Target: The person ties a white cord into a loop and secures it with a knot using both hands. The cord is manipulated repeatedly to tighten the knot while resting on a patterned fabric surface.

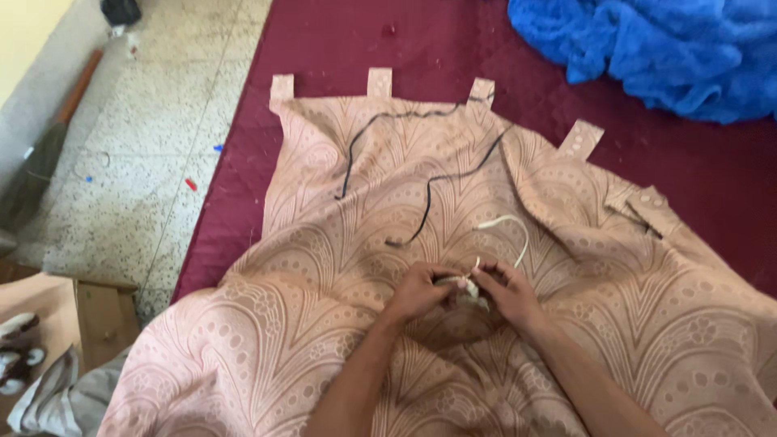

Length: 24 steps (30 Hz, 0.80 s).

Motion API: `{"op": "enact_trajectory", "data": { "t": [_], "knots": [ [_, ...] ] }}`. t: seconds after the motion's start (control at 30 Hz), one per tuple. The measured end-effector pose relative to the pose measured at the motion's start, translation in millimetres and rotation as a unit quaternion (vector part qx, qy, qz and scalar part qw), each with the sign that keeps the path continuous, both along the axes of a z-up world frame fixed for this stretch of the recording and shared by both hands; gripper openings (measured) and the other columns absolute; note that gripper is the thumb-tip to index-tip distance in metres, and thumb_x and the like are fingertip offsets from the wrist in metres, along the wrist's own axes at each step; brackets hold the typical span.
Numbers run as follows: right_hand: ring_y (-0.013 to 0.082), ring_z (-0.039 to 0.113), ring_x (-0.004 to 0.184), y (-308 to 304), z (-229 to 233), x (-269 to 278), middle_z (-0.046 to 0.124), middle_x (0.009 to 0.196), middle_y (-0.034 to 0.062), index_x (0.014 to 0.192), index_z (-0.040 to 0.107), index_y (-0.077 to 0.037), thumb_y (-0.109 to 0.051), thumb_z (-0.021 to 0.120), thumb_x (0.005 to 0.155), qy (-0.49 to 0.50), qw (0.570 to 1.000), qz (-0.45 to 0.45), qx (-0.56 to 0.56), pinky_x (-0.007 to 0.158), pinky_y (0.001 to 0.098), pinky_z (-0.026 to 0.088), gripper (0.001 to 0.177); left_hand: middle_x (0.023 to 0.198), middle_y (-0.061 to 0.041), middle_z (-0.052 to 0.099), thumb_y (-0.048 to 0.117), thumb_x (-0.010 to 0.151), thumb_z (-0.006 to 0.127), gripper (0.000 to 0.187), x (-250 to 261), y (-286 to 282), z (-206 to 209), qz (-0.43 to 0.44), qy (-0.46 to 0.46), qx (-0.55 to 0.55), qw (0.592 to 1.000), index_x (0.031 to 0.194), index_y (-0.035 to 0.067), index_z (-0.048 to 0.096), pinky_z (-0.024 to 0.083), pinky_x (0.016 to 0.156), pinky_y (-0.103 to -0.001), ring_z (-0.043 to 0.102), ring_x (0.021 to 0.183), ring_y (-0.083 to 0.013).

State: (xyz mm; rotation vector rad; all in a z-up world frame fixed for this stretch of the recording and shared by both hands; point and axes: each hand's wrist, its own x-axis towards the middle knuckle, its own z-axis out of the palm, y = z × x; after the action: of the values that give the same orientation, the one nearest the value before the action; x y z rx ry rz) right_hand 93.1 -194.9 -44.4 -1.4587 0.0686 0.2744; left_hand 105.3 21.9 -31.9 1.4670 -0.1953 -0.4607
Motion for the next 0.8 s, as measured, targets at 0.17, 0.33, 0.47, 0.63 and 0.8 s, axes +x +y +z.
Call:
{"op": "enact_trajectory", "data": {
  "t": [0.17,0.33,0.47,0.63,0.8],
  "knots": [
    [0.0071,0.064,0.086,3.8,6.1,-2.5,0.071,0.097,-0.0018,0.114,0.068,-0.006,-0.016,0.064,0.100,0.028,0.999,-0.008,0.020,0.076,0.0228,0.052,0.018,0.077,-0.002,0.073,0.011,0.091,0.076,0.021,-3.1,-1.0,0.8,0.014,0.009,-0.021,1.000,0.109,0.000,0.079,0.054,0.055,-0.025,0.062,0.061,-0.0073],
    [0.0080,0.063,0.086,3.4,22.2,10.2,0.070,0.096,0.0002,0.112,0.067,-0.005,-0.013,0.066,0.099,0.011,0.999,0.006,0.032,0.074,0.0243,0.052,0.015,0.078,-0.004,0.072,0.010,0.093,0.077,0.022,-0.3,-9.4,12.4,0.024,-0.026,-0.004,0.999,0.112,-0.001,0.078,0.052,0.056,-0.025,0.062,0.062,-0.0070],
    [0.0083,0.058,0.080,0.8,42.1,44.9,0.064,0.090,0.0001,0.110,0.067,-0.006,-0.013,0.065,0.104,-0.066,0.994,0.008,-0.085,0.070,0.0249,0.051,0.010,0.074,-0.005,0.074,0.003,0.090,0.070,0.030,34.0,-6.7,19.9,0.045,-0.101,0.088,0.990,0.118,0.003,0.076,0.054,0.055,-0.024,0.064,0.060,-0.0072],
    [0.0066,0.058,0.083,5.9,48.8,67.5,0.064,0.093,-0.0009,0.111,0.064,-0.005,-0.012,0.063,0.104,-0.056,0.998,-0.002,-0.027,0.072,0.0230,0.050,0.010,0.079,-0.003,0.074,0.005,0.095,0.070,0.019,65.9,-5.4,14.4,0.043,-0.062,-0.025,0.997,0.113,0.000,0.077,0.055,0.061,-0.024,0.066,0.066,-0.0082],
    [0.0064,0.062,0.085,14.5,12.5,59.1,0.068,0.096,0.0000,0.111,0.064,-0.003,-0.008,0.064,0.098,-0.027,0.998,0.016,-0.046,0.074,0.0236,0.053,0.014,0.084,0.000,0.076,0.006,0.093,0.072,0.019,50.9,3.2,-16.7,0.030,-0.018,0.015,0.999,0.111,0.002,0.078,0.051,0.060,-0.023,0.064,0.068,-0.0060]
  ]
}}
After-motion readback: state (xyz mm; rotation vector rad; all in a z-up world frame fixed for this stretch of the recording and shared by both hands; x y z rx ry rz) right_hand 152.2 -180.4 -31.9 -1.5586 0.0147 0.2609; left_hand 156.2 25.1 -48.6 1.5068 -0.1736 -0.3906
